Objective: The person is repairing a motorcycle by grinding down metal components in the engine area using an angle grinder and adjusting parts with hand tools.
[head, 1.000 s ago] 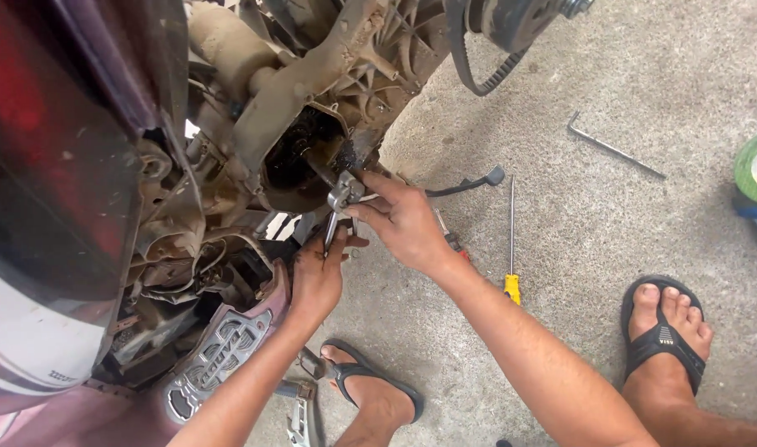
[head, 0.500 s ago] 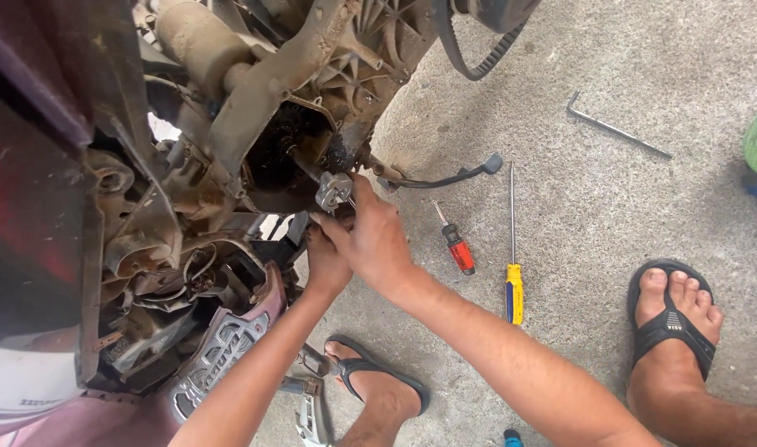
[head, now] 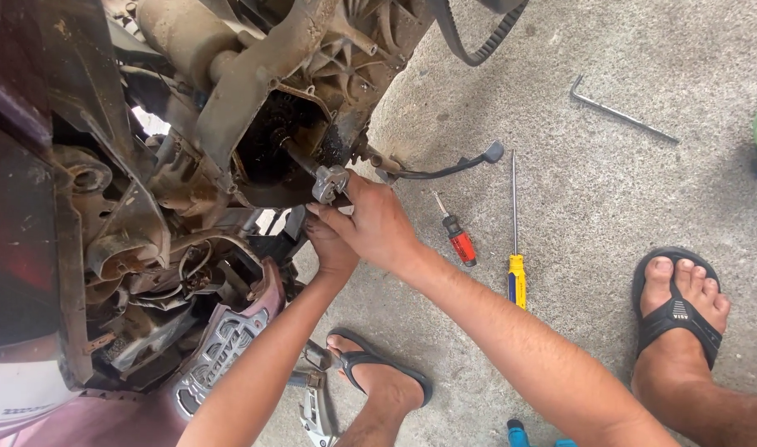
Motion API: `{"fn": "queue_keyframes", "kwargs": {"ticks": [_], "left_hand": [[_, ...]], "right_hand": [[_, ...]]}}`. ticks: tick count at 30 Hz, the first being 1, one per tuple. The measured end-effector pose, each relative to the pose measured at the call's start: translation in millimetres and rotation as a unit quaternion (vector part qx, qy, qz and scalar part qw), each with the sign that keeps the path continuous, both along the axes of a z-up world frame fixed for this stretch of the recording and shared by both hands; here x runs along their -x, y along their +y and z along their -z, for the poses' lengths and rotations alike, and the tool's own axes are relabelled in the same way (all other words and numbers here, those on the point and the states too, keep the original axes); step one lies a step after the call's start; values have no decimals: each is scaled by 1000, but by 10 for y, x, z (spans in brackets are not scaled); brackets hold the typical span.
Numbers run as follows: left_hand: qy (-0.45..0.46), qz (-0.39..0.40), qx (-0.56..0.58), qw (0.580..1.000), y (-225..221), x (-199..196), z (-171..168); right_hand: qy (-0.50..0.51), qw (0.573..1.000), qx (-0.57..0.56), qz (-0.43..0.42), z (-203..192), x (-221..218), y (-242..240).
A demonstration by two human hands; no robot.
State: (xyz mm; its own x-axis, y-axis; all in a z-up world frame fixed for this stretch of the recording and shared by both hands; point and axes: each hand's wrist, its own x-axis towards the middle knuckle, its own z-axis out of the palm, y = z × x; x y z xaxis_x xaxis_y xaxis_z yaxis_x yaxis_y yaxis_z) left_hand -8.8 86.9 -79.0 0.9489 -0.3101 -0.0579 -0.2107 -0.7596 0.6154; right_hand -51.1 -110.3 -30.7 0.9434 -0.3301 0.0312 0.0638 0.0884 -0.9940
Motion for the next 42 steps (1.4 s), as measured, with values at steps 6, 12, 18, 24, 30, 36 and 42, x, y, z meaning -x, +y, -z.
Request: {"fn": "queue_keyframes", "kwargs": {"ticks": [6,12,18,24,30,36,42], "left_hand": [[-12,-14,0,1000,965,-27,689],[-23,-25,1,999,1011,111,786],[-25,-21,1,999,-41,150,166],[-19,2,-5,1000,-576,279,64],[-26,4,-6,1000,-695,329,84],[-50,-12,9,999,-679,307,14],[-182,-15,-8,983,-527,276,-12]], "right_hand": [[64,989,133,-1,59,28,151],[82,978,187,-44,161,-7,111],[55,984,165,-28,207,17,101],[37,987,154,-8,272,50,75],[37,985,167,20,378,38,140],[0,993,98,-67,337,65,-132],[-89,976,-53,-193,468,-19,-236]]}}
